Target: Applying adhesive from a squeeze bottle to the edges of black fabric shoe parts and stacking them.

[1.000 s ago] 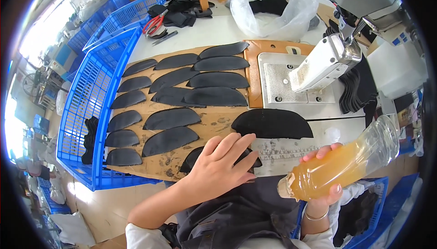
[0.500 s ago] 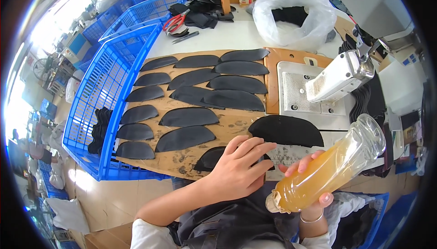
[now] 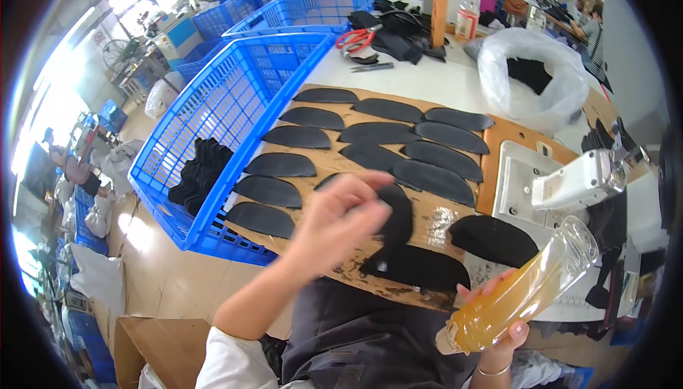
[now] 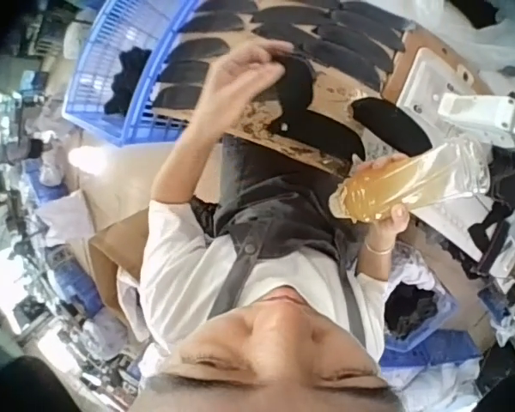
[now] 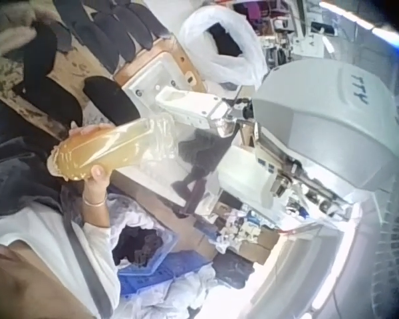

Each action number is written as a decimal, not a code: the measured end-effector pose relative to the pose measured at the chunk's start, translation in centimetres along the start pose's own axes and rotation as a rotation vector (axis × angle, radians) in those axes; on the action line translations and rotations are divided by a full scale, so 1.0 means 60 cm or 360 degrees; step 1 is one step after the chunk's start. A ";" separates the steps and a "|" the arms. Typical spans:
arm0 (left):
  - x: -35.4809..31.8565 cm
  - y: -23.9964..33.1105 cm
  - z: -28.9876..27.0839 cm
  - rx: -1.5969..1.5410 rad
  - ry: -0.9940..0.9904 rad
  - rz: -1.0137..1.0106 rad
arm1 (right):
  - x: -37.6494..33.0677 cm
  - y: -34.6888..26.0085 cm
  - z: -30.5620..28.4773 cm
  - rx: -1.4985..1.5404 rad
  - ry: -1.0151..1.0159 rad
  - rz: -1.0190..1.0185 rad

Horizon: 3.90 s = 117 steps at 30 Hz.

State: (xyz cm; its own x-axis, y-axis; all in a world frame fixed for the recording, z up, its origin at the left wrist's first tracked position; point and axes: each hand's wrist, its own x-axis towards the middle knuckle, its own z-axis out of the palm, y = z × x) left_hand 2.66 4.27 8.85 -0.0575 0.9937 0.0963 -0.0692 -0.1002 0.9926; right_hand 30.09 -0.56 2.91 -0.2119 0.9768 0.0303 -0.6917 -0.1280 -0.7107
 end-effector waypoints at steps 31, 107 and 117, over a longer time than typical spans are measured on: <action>0.300 -0.078 -0.236 0.2222 -0.0061 0.0916 | -0.018 -0.017 0.018 -0.0245 0.0122 -0.0190; -0.044 -0.042 0.087 0.1535 -0.0766 0.1263 | -0.028 -0.089 0.009 -0.1061 0.0484 -0.1068; -0.013 -0.056 0.147 0.1769 -0.1074 0.1279 | -0.039 -0.071 -0.020 -0.0761 0.0457 -0.0793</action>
State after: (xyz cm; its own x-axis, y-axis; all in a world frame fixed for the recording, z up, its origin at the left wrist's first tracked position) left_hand 11.74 4.26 6.09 0.7575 0.5638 0.3291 0.5341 -0.8251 0.1843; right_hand 34.36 -2.10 5.01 0.2821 0.9143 0.2907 -0.2689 0.3662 -0.8909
